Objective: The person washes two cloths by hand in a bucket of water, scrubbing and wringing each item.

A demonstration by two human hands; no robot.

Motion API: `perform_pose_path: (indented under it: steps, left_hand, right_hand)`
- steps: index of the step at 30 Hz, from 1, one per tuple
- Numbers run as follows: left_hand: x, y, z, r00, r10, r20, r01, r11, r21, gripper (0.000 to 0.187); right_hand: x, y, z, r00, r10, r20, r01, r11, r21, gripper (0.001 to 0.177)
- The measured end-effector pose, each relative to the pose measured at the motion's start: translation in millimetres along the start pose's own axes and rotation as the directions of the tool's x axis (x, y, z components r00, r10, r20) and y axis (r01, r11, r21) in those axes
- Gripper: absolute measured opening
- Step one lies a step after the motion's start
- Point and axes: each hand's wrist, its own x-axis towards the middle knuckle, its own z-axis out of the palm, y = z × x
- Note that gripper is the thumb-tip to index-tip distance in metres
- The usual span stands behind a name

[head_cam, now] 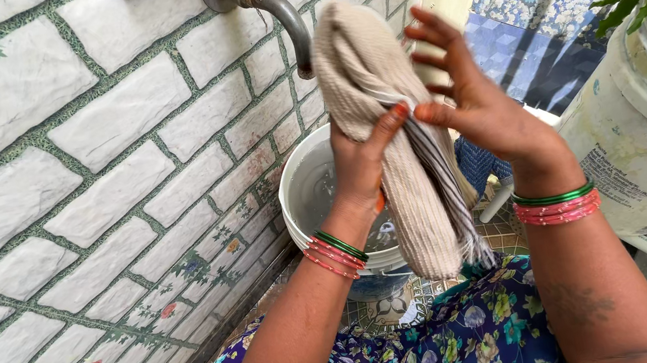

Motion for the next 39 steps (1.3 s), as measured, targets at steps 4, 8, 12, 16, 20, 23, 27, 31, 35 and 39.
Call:
perform_pose_path:
  steps: [4,8,12,16,20,23,27,31,35,39]
  left_hand:
    - [10.2,7.4,-3.7,0.987,-0.093,-0.134,0.055,0.964,-0.260,0.071]
    - [10.6,0.0,-2.5,0.984,-0.072,-0.163,0.040,0.980,-0.193,0.072]
    - [11.9,-8.7,-0.2,0.995,-0.052,-0.091,0.036,0.986,-0.165,0.085]
    - [18.6,-13.8,-0.9,0.992,-0.126,-0.002,0.124,0.976,-0.180,0.097]
    - [24.8,-12.8,-4.3,0.962,-0.187,0.199,0.233,0.941,-0.245,0.108]
    - [27.2,-5.7,-1.0,0.971,-0.178,0.160,0.202,0.968,-0.146,0.112]
    - [32.3,3.2,0.9,0.969,-0.198,0.151,0.203,0.979,-0.022,0.112]
    - [34.0,9.8,-6.3,0.976,-0.174,0.134,0.176,0.984,-0.001,0.108]
    - [36.9,10.9,-11.1,0.978,-0.179,0.105,0.182,0.983,-0.019,0.105]
    - [36.7,8.9,-11.7,0.975,-0.186,0.121,0.193,0.980,-0.043,0.104]
  right_hand:
    - [0.7,23.7,14.3,0.976,-0.049,0.210,0.096,0.971,-0.219,0.130]
    - [1.5,34.6,23.4,0.975,-0.028,0.222,0.106,0.931,-0.350,0.149]
    - [-2.7,42.8,27.2,0.981,-0.005,0.196,0.052,0.971,-0.235,0.153]
    - [-7.5,65.8,30.9,0.984,-0.024,0.179,0.048,0.990,-0.131,0.139]
    - [-11.2,93.3,27.5,0.996,0.090,-0.010,-0.086,0.977,0.193,0.115]
    - [-10.8,105.4,12.9,0.971,0.209,-0.114,-0.136,0.881,0.453,0.106]
    - [-11.7,114.1,-9.1,0.930,0.308,-0.202,-0.124,0.778,0.616,0.099]
    - [-15.2,119.4,-19.3,0.907,0.373,-0.197,-0.158,0.733,0.661,0.096]
    - [-16.3,121.5,-20.4,0.913,0.357,-0.198,-0.157,0.754,0.637,0.095]
    - [-15.6,126.7,-19.6,0.924,0.340,-0.174,-0.159,0.756,0.634,0.095]
